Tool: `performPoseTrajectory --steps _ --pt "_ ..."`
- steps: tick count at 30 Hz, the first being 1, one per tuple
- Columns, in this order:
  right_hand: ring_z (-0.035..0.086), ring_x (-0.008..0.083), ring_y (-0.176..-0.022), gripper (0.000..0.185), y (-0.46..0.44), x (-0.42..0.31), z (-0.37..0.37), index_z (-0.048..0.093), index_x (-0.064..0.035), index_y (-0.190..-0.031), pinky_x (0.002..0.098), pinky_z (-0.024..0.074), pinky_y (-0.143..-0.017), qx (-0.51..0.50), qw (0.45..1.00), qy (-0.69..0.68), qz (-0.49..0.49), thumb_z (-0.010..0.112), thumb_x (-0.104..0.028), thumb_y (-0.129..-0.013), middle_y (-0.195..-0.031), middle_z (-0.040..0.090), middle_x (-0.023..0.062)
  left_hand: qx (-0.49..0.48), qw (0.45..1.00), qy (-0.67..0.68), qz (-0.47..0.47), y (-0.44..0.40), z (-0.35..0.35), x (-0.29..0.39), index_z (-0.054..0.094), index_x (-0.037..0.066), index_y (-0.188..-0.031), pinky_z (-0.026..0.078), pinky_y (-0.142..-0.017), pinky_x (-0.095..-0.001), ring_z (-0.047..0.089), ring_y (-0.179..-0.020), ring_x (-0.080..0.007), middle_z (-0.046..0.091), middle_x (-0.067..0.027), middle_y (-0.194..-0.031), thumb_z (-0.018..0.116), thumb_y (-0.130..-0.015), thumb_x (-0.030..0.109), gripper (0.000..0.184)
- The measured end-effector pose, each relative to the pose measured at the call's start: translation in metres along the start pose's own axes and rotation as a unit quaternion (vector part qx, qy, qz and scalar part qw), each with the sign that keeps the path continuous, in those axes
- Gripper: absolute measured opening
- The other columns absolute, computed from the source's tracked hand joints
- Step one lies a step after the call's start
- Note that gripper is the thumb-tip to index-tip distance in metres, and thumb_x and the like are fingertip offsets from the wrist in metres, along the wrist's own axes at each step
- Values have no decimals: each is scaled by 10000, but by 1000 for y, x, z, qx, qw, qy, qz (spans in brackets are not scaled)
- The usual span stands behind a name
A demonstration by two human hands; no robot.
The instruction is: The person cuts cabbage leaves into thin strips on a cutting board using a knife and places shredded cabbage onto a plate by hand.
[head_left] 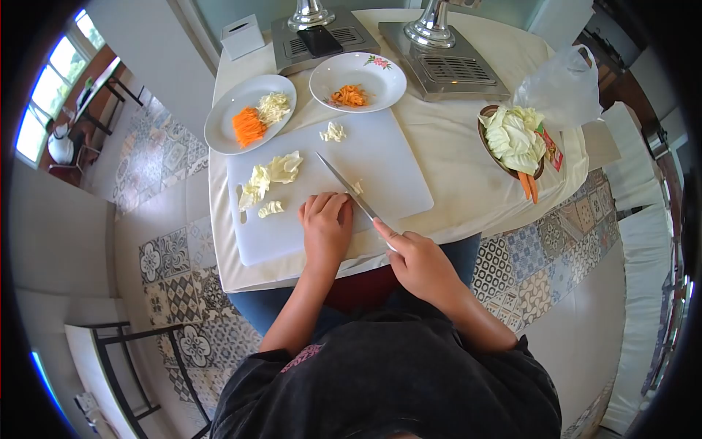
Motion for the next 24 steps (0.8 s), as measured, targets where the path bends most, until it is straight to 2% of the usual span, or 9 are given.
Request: performPoseTrajectory --steps 4,13,16,24 --pt "619 367 -767 599 7 2 -7 487 -218 -1490 477 514 -730 -13 1000 7 10 568 -82 -912 -818 596 173 -4 1000 2 -6 1 2 -2 718 76 -918 430 -896 -408 613 -908 -268 685 -46 -925 727 -831 76 88" --pt "626 388 -839 593 10 7 -16 476 -183 -1492 491 501 -772 -11 999 -41 12 574 -81 -916 -875 627 211 8 1000 3 -2 1 1 1 737 86 -927 429 -876 -398 608 -918 -261 687 -35 -937 715 -822 70 108" --pt "626 392 -831 584 10 9 -17 490 -168 -1480 489 497 -774 10 998 -60 5 577 -74 -911 -881 633 213 -26 999 24 -3 -5 -1 -4 744 88 -917 434 -869 -403 612 -917 -261 696 -36 -938 719 -814 75 107" --pt "627 401 -815 578 4 7 -20 524 -158 -1453 483 501 -753 4 999 -42 32 592 -75 -885 -869 639 204 -167 981 20 101 -44 -7 -19 757 100 -921 447 -866 -414 626 -913 -265 709 -31 -917 732 -803 104 121"
Point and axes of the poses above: each hand's wrist, its own y-axis away from the middle knuckle, its own z-axis out of the palm, x = y × z, the point moved 2 cm from there along -y, towards the middle knuckle
